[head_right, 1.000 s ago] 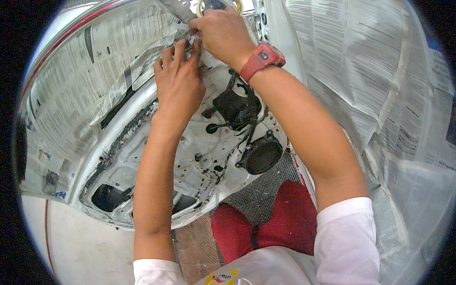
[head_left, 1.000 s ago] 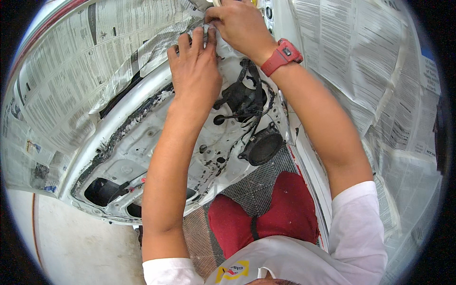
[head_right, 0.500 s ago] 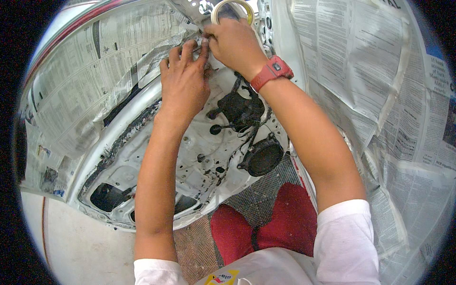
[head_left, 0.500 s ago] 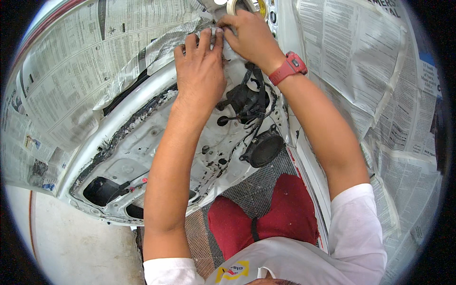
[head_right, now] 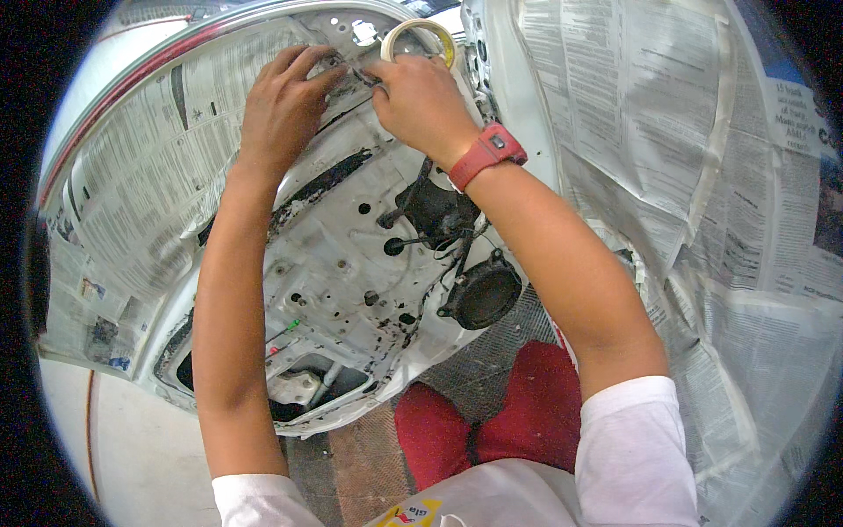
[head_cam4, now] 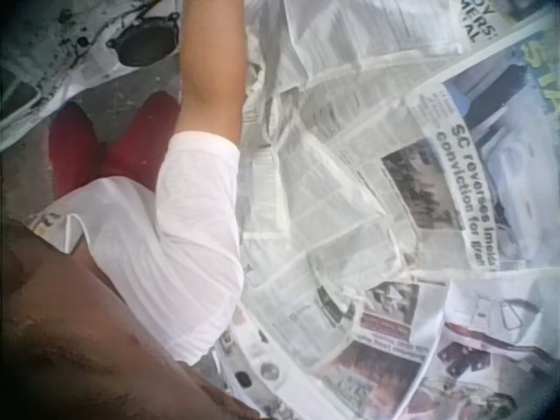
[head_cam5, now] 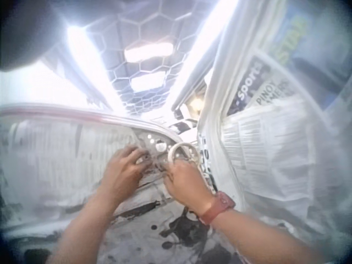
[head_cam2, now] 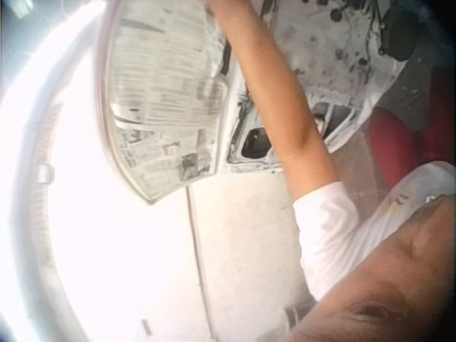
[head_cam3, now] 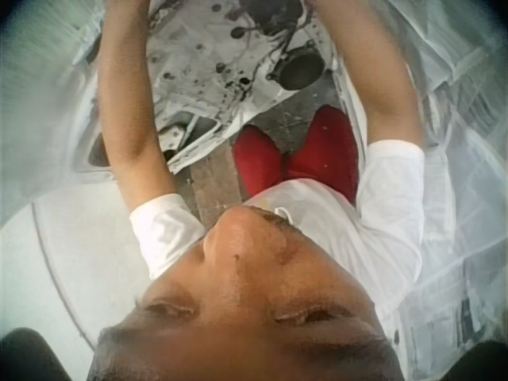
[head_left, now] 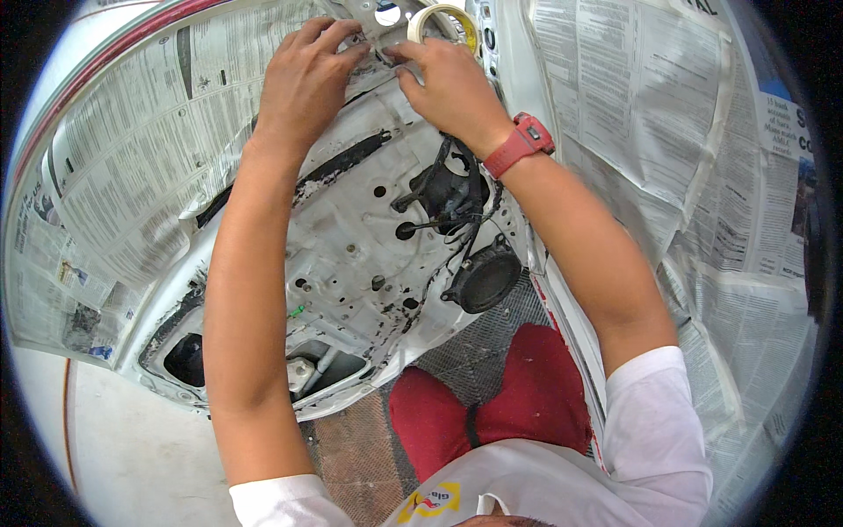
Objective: The person applies masking tape along the edges of a car door and then places newspaper over the door surface, securing it with additional tape. The person works methodically around the door perimeter and interior panel, smoothing the newspaper and taping it down.
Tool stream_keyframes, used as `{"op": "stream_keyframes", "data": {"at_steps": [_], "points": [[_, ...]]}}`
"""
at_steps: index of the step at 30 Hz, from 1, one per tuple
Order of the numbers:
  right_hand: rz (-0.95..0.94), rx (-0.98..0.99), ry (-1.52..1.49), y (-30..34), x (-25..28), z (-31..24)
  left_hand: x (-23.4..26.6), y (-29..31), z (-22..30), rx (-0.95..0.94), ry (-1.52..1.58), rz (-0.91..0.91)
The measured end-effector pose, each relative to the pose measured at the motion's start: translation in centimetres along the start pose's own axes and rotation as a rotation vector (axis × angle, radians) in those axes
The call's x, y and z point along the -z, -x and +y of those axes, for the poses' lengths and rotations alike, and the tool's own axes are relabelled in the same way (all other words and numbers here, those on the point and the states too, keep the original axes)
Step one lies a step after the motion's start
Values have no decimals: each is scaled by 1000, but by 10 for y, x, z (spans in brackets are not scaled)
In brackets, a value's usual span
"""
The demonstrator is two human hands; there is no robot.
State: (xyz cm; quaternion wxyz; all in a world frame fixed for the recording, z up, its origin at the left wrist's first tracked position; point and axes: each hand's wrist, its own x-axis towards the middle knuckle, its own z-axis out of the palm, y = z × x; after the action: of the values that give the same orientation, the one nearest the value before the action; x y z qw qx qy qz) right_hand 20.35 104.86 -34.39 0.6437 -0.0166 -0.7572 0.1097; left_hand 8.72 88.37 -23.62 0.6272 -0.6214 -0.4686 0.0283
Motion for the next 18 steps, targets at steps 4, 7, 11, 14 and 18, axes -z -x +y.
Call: {"op": "stream_keyframes", "data": {"at_steps": [4,7,11,14,18], "points": [[68,32,31,3,-10,-6,-1,-2,-3,1,-4,-46],[87,54,128,4,-16,-10,-2,-4,-4,-5,-11,-55],[104,124,304,5,-22,-15,-3,-4,-6,3,47,-51],[147,199,352,5,-23,-17,-2,-4,-7,5,51,-68],[68,267,447,2,-21,-17,2,-4,-8,-41,36,-86]]}}
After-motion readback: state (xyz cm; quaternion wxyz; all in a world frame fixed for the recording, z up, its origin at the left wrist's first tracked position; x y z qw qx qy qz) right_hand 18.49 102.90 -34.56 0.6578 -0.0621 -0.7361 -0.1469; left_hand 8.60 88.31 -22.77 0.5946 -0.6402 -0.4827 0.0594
